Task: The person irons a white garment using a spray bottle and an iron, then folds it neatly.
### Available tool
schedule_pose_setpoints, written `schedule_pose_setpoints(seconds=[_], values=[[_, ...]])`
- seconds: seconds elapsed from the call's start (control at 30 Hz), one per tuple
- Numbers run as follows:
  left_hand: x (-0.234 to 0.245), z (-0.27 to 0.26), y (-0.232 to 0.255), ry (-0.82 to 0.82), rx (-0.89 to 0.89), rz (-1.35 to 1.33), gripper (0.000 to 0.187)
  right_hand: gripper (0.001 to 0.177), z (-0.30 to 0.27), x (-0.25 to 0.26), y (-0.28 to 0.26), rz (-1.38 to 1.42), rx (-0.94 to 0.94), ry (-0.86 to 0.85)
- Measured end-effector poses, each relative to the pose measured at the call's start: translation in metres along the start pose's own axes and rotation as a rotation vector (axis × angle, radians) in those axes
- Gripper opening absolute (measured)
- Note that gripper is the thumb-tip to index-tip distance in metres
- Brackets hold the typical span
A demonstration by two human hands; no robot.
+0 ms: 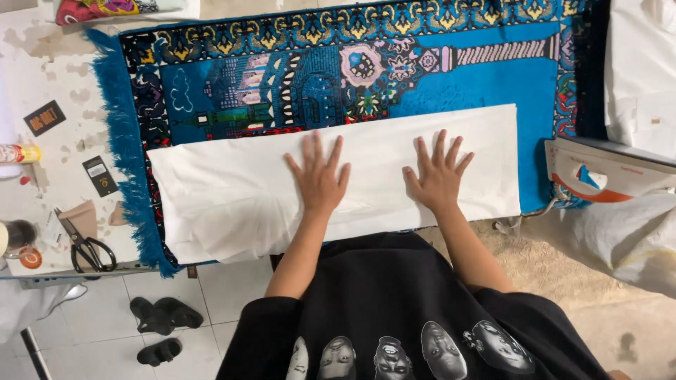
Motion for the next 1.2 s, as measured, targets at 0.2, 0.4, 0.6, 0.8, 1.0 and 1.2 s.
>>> schedule_pose_setpoints(seconds=[0.2, 0.4, 0.6, 0.8, 1.0, 1.2], values=[[-0.026, -0.011, 0.012, -0.447, -0.002, 0.040, 0.060, 0.077, -0.034, 0.009, 0.051, 0.046, -0.210, -0.207], [-0.034, -0.019, 0.010, -0.346, -0.041, 0.072, 0.059, 0.075, -0.049, 0.006, 0.072, 0.006, -0.224, -0.296], [-0.022, -0.046, 0.012, -0.175, -0.240, 0.073, 0.059, 0.025, -0.101, 0.044, 0.080, -0.140, 0.094, 0.473], [-0.021, -0.111, 0.018, -0.568, -0.346, -0.055, 0.060, 0.030, -0.188, 0.126, 0.190, -0.080, -0.366, 0.977], [-0.005, -0.130, 0.016, -0.547, -0.507, -0.022, 0.068, 0.109, -0.178, 0.165, 0.356, 0.475, -0.909, 0.692], [0.040, -0.140, 0.002, -0.479, -0.550, -0.117, 0.060, 0.057, -0.169, 0.136, 0.419, 0.784, -0.391, 1.027]])
Point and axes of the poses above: each hand's wrist, its own z-axis towards the middle knuckle, its own x-axis out of the back of the hand, y = z × x, the point moved 5 cm from there along z, towards the middle knuckle, and after that the axes turned 11 degrees about x, right-handed, at the moved point
